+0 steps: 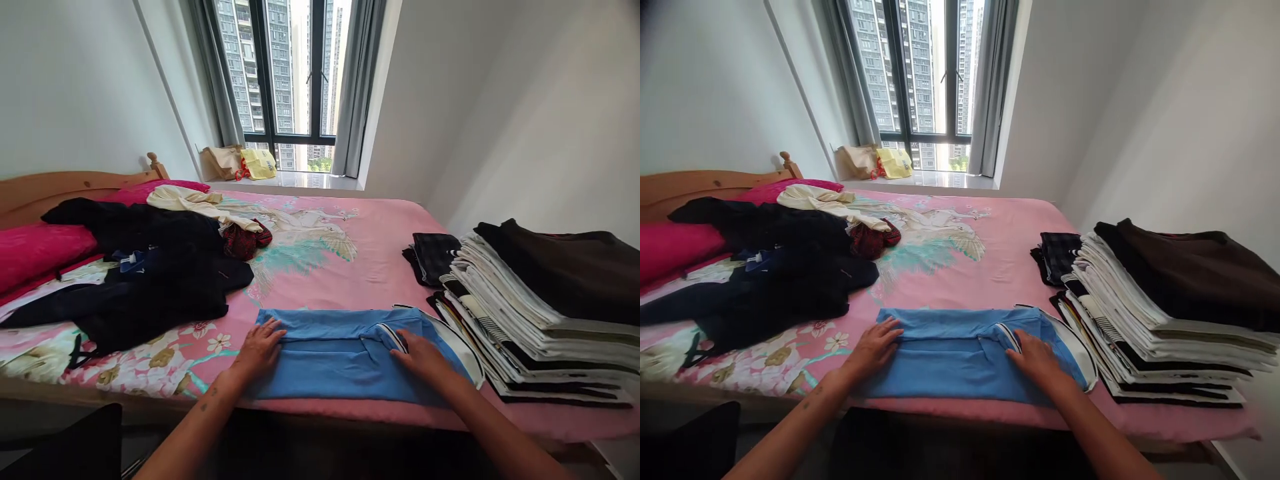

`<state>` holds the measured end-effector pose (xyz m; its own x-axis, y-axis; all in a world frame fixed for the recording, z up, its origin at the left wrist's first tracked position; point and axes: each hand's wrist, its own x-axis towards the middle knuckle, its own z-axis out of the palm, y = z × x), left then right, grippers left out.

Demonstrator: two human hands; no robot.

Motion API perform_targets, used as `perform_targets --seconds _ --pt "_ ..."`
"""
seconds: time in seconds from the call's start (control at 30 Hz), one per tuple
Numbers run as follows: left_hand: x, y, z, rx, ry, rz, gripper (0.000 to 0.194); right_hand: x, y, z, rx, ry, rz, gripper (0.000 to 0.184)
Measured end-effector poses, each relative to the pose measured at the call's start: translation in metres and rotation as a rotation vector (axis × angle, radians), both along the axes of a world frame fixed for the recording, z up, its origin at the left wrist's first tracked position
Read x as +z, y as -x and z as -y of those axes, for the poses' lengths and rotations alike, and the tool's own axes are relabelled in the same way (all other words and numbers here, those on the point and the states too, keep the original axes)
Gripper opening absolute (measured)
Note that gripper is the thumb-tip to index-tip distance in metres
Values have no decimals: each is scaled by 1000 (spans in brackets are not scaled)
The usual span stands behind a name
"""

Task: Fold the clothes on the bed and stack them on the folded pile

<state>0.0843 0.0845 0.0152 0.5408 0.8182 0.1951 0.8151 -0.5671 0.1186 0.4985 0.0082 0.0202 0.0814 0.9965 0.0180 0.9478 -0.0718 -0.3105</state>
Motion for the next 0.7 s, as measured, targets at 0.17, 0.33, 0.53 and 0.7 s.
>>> perform_targets --seconds 0.17,0.33,0.53,0.7 --pt "6 -5 -6 308 44 -53 34 -8 3 8 156 -62 -139 20" --pt "10 9 -17 560 102 -25 36 -10 6 32 243 -91 -136 16" --pt "6 7 -26 602 158 -33 32 -19 14 47 223 -233 -202 15" --pt "14 9 -27 583 192 -27 17 -29 15 59 209 -289 -246 14"
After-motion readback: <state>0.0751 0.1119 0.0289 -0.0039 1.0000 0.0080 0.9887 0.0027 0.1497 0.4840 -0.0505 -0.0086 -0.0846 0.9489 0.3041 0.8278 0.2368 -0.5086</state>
